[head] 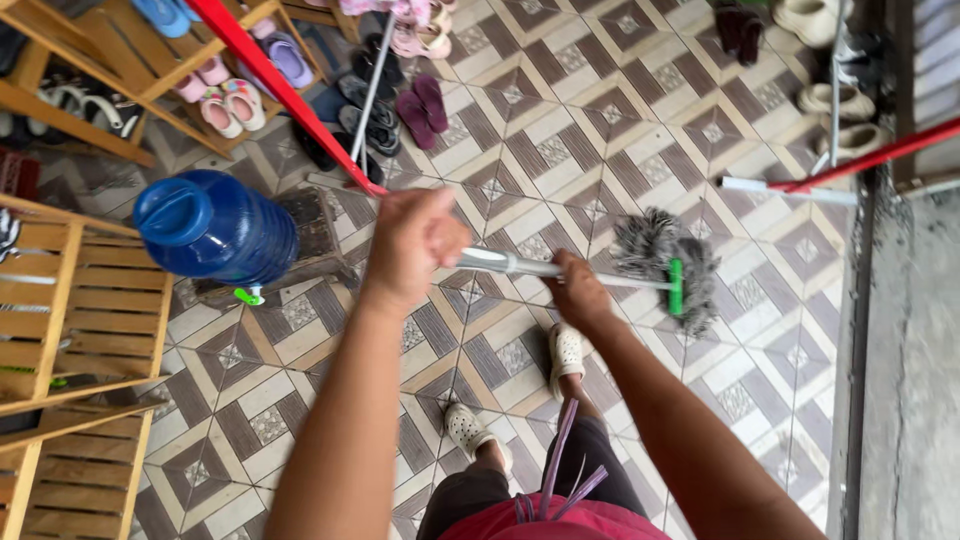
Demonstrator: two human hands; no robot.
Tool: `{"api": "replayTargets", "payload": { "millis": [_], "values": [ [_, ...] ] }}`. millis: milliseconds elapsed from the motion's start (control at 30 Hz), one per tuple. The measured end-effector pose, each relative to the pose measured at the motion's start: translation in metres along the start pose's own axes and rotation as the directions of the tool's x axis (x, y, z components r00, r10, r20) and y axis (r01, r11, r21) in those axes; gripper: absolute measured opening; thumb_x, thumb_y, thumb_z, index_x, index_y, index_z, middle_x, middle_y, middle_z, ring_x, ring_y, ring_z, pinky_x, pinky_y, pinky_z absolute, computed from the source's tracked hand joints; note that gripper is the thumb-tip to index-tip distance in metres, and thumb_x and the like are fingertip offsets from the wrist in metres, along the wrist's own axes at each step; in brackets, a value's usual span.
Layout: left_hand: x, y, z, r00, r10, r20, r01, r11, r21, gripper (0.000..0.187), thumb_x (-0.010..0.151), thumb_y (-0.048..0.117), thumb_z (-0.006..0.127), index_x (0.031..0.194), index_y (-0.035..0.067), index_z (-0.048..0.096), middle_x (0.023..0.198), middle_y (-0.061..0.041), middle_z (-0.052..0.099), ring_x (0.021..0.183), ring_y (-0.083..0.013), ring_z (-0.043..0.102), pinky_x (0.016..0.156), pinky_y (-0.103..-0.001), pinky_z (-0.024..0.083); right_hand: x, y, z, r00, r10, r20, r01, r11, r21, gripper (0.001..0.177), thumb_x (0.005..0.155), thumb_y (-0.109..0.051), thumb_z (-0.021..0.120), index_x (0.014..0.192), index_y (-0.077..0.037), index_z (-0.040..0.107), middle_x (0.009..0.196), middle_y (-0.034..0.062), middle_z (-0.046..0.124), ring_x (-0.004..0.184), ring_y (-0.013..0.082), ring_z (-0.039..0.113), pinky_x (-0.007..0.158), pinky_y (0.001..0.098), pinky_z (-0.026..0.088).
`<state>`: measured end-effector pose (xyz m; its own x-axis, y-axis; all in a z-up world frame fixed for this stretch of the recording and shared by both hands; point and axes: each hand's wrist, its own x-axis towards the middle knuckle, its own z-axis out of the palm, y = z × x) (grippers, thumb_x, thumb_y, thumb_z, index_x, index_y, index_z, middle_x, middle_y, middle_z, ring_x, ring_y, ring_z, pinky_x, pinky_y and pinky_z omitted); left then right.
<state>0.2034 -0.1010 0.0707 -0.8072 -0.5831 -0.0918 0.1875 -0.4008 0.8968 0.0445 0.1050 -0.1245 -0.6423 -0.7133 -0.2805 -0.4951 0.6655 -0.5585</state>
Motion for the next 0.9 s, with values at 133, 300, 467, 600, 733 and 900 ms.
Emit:
{"api": "replayTargets", "payload": {
  "millis": [133, 300, 467, 600, 733, 900],
  "values": [
    [-0.002, -0.110, 0.046, 0.985, -0.172, 0.017, 0.171, 0.984, 0.043, 0.045, 0.095, 0.024, 0.064, 0.055, 0.013, 0.045, 0.050, 0.000, 0.047, 0.046, -0.0121, 0.050, 0.047, -0.031, 0.041, -0.037, 0.115, 0.005, 0.983, 0.178, -0.054, -0.181, 0.981, -0.074, 0.027, 0.095, -0.028, 0.067, 0.115, -0.013, 0.060, 0.116, 0.0146, 0.065, 0.112, 0.0367, 0.063, 0.093, 0.0497, 0.050],
    [-0.036, -0.183, 0.102, 0.948, -0.300, 0.107, 0.304, 0.952, -0.025, 0.039, 0.096, 0.022, 0.066, 0.060, 0.011, 0.053, 0.056, 0.001, 0.051, 0.052, -0.0101, 0.049, 0.054, -0.029, 0.043, -0.067, 0.201, -0.004, 0.915, 0.402, 0.003, -0.396, 0.902, -0.170, 0.023, 0.092, -0.021, 0.067, 0.114, -0.017, 0.063, 0.122, 0.0127, 0.062, 0.123, 0.0348, 0.057, 0.098, 0.0493, 0.048],
    [-0.011, -0.140, 0.097, 0.973, -0.231, -0.002, 0.230, 0.969, 0.092, 0.030, 0.094, 0.022, 0.064, 0.067, 0.009, 0.061, 0.061, 0.001, 0.052, 0.057, -0.0088, 0.048, 0.057, -0.028, 0.041, -0.022, 0.165, -0.021, 0.960, 0.278, 0.019, -0.276, 0.957, -0.095, 0.018, 0.096, -0.019, 0.063, 0.113, -0.016, 0.064, 0.119, 0.0174, 0.062, 0.117, 0.0385, 0.059, 0.099, 0.0501, 0.048],
    [-0.017, -0.074, 0.083, 0.999, -0.017, 0.037, 0.016, 0.999, 0.040, 0.042, 0.100, 0.020, 0.061, 0.063, 0.011, 0.043, 0.060, 0.002, 0.044, 0.058, -0.0100, 0.043, 0.060, -0.028, 0.039, 0.012, 0.093, -0.048, 0.985, 0.137, 0.106, -0.132, 0.990, -0.051, 0.017, 0.100, -0.025, 0.057, 0.103, -0.010, 0.065, 0.105, 0.0142, 0.067, 0.107, 0.0311, 0.064, 0.097, 0.0450, 0.052],
    [0.005, -0.086, 0.123, 0.993, 0.116, 0.034, -0.115, 0.993, -0.035, 0.044, 0.104, 0.017, 0.060, 0.065, 0.010, 0.043, 0.058, 0.001, 0.046, 0.056, -0.0103, 0.044, 0.075, -0.034, 0.049, 0.034, 0.114, -0.090, 0.986, 0.072, 0.151, -0.050, 0.988, -0.148, 0.023, 0.104, -0.030, 0.054, 0.102, -0.009, 0.063, 0.099, 0.0142, 0.069, 0.105, 0.0304, 0.066, 0.100, 0.0455, 0.051],
    [0.052, -0.203, 0.212, 0.986, -0.160, -0.039, 0.164, 0.977, 0.138, 0.035, 0.095, 0.022, 0.062, 0.063, 0.008, 0.058, 0.059, 0.001, 0.055, 0.055, -0.0090, 0.051, 0.056, -0.029, 0.043, 0.042, 0.259, -0.130, 0.975, 0.220, 0.014, -0.216, 0.966, -0.139, 0.027, 0.100, -0.037, 0.058, 0.105, -0.011, 0.063, 0.115, 0.0155, 0.062, 0.106, 0.0348, 0.064, 0.091, 0.0475, 0.052]
  ]
}}
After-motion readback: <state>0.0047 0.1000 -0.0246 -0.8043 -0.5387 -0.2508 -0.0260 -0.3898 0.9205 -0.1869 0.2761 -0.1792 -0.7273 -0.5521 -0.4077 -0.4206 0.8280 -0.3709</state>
